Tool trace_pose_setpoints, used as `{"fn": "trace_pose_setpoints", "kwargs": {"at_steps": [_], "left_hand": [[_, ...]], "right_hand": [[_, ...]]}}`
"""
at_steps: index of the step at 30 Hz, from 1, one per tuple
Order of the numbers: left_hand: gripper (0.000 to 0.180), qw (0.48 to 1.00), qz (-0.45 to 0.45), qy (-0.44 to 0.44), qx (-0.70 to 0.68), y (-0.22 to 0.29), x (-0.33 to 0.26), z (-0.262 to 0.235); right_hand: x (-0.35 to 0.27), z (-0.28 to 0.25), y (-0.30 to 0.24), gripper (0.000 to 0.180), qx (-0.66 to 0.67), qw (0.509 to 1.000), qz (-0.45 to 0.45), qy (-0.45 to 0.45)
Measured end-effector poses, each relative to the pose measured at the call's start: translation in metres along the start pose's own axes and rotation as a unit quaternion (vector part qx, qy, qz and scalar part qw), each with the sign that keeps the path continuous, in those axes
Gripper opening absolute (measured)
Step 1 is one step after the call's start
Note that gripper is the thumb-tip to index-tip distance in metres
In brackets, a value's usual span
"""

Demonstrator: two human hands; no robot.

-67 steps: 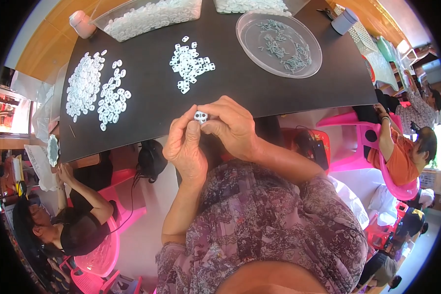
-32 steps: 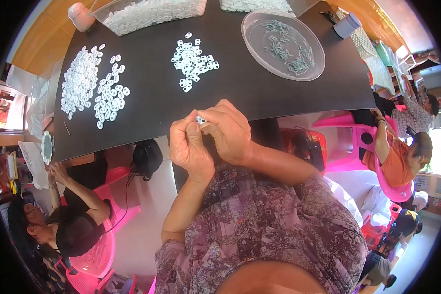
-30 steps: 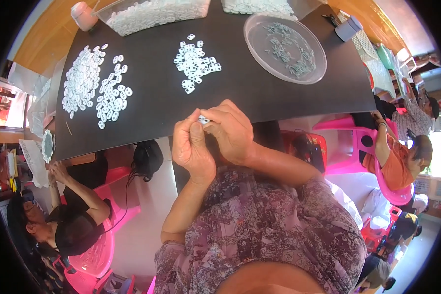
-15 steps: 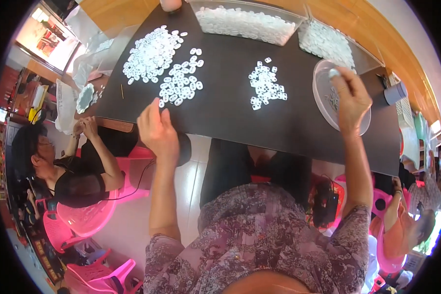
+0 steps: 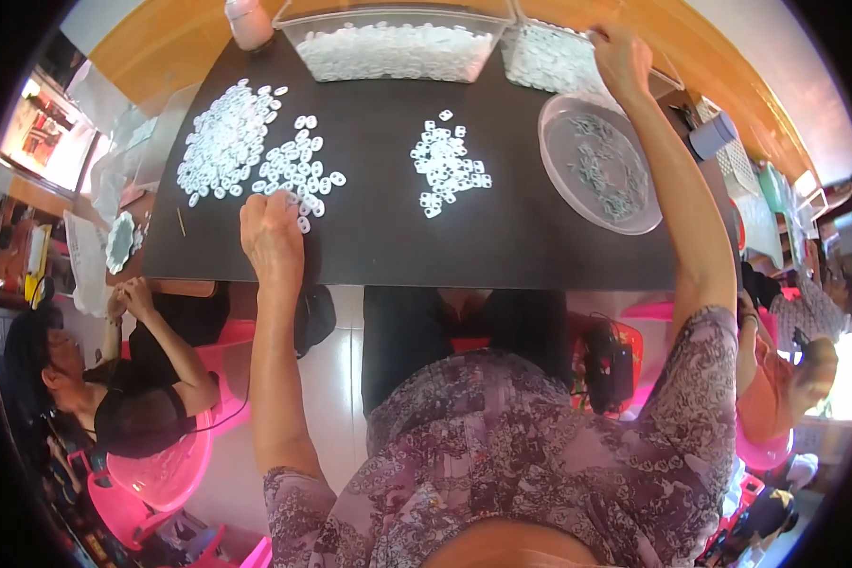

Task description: Assembling small white plastic components by inserting tiny green pieces.

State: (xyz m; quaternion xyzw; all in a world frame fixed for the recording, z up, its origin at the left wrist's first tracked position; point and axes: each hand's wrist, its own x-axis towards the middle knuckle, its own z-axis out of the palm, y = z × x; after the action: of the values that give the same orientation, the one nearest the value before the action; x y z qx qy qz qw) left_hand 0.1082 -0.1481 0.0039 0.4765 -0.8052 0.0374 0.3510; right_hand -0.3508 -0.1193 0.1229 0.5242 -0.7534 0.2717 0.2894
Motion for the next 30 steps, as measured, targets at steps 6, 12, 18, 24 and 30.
{"fn": "trace_pose_setpoints", "kwargs": {"at_steps": [6,12,18,24,30], "left_hand": [[0.021,0.999,0.045,-0.006,-0.022,0.017,0.013,0.014],[0.026,0.998,0.054,0.025,-0.021,0.034,-0.003,-0.002],[0.022,0.998,0.055,-0.028,-0.011,0.037,-0.010,0.001],[0.026,0.996,0.082,0.029,-0.022,0.058,-0.008,0.005],[0.023,0.984,0.100,-0.030,-0.143,0.114,-0.016,0.012]], "right_hand": [[0.023,0.035,0.016,0.020,-0.111,0.994,-0.014,-0.006],[0.030,0.038,0.018,0.019,-0.112,0.992,-0.050,-0.002],[-0.023,-0.018,-0.058,0.011,0.017,0.979,-0.156,0.130],[-0.119,-0.034,-0.094,0.011,0.189,0.957,-0.219,-0.016],[-0.172,-0.042,-0.117,0.009,0.256,0.943,-0.185,-0.105]]}}
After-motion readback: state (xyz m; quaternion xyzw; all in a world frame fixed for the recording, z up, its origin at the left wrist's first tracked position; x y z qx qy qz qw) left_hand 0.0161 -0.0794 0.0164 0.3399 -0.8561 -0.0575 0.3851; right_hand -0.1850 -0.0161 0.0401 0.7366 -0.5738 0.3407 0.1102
